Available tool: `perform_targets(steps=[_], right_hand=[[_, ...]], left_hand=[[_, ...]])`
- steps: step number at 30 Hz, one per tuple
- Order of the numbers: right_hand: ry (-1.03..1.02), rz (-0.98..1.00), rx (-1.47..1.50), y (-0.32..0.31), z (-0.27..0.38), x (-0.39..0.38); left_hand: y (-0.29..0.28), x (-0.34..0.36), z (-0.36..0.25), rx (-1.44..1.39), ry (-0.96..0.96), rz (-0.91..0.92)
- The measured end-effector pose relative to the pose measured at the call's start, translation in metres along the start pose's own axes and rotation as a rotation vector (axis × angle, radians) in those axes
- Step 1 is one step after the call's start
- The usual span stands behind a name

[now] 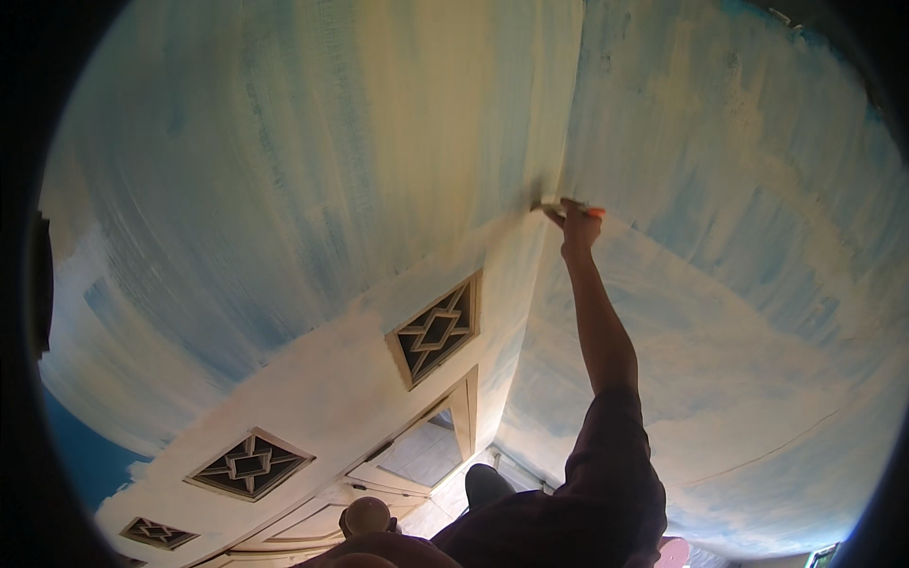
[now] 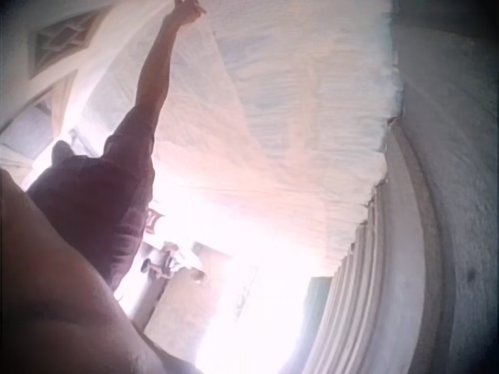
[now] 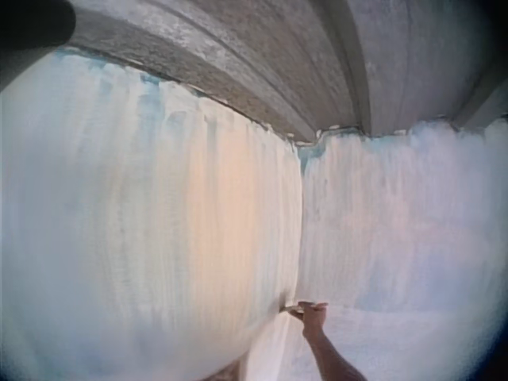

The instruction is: The person paints a ceiling with a brush, applying light blue paint over a white surface. They repeatedly dip the brush into a small container and apply paint in long strokes, working around decorative ceiling vents.

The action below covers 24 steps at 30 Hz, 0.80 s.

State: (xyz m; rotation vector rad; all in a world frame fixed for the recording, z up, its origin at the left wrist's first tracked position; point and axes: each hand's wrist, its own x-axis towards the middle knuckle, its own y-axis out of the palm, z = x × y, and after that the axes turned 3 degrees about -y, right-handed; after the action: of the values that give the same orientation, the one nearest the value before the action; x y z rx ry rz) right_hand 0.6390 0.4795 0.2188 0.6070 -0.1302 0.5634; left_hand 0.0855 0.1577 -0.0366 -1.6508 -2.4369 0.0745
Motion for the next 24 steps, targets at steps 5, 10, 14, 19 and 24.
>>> perform_targets(steps=[5,10,14,19,24], right_hand=[[-0.151,0.109,0.062,0.054,0.067,0.043],[-0.372,0.268,0.289,0.141,0.188,0.083],[-0.503,0.212,0.437,0.203,0.302,0.109],[-0.593,0.459,0.566,0.142,0.249,0.101],[-0.259,0.388,0.485,-0.021,0.080,0.027]], left_hand=[[-0.004,0.004,-0.010,0.012,-0.001,0.005],[-0.013,0.008,-0.019,0.039,-0.006,0.000],[-0.010,0.015,-0.022,0.033,0.003,0.005],[-0.012,0.016,-0.021,0.037,-0.001,0.007],[-0.018,0.007,-0.017,0.041,-0.015,-0.006]])
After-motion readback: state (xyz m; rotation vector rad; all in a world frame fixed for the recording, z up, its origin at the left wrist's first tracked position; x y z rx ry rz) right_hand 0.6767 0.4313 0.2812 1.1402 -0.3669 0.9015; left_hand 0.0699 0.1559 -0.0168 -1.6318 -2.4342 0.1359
